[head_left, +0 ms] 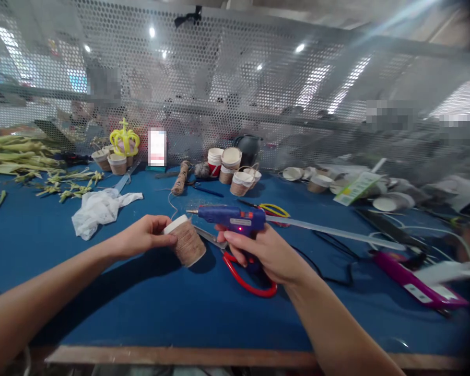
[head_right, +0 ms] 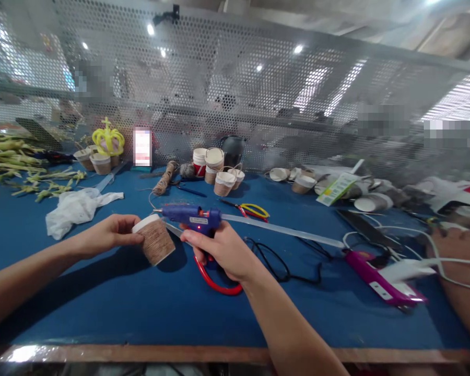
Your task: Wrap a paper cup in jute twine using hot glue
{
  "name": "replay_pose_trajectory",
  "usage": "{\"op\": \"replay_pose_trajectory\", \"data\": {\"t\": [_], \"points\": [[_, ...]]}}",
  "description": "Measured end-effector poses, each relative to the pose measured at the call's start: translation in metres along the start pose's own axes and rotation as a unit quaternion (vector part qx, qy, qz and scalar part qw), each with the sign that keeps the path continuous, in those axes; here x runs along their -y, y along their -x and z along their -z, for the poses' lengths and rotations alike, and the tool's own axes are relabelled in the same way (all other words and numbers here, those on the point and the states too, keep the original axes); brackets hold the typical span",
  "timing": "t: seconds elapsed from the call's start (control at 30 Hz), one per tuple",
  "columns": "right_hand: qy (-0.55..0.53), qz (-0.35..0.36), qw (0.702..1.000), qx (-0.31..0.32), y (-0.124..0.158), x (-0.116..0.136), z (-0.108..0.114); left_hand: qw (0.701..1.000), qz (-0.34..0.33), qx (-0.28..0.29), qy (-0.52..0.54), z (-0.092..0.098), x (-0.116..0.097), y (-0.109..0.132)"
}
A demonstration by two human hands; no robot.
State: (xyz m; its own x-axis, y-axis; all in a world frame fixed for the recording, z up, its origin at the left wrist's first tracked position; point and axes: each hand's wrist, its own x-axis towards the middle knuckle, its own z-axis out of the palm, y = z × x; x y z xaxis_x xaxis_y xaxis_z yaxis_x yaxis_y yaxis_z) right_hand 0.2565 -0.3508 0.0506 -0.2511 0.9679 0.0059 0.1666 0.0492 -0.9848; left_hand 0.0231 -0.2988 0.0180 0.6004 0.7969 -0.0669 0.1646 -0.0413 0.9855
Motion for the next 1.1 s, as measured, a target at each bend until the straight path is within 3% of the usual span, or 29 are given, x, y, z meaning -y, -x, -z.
{"op": "replay_pose_trajectory", "data": {"t": [0.13,0.4,0.53,0.67,0.77,0.87,0.97,1.1], "points": [[0.074,0.013,0.997,-0.015,0.005,0.004,-0.004,0.987,-0.068,-0.076,-0.121,-0.011,0.002,0.009],[0.225,0.002,0.974,-0.027,0.007,0.009,-0.012,0.960,-0.096,-0.057,-0.256,-0.015,0.011,0.014],[0.220,0.024,0.974,-0.053,0.007,0.007,-0.013,0.942,-0.114,-0.064,-0.309,-0.014,0.010,0.013],[0.087,0.033,0.992,-0.083,0.002,-0.002,-0.014,0.931,-0.144,-0.050,-0.331,-0.014,0.004,0.016],[-0.038,0.048,0.996,-0.070,-0.004,-0.009,-0.016,0.951,-0.153,0.007,-0.269,-0.018,-0.004,0.021],[-0.088,0.050,0.993,-0.057,-0.008,-0.014,-0.019,0.989,-0.085,0.087,-0.085,-0.022,-0.008,0.025],[-0.109,0.042,0.992,-0.043,-0.010,-0.017,-0.023,0.991,-0.035,0.124,0.045,-0.024,-0.007,0.026],[-0.121,0.036,0.991,-0.034,-0.011,-0.016,-0.025,0.987,-0.024,0.144,0.068,-0.025,-0.004,0.024]]}}
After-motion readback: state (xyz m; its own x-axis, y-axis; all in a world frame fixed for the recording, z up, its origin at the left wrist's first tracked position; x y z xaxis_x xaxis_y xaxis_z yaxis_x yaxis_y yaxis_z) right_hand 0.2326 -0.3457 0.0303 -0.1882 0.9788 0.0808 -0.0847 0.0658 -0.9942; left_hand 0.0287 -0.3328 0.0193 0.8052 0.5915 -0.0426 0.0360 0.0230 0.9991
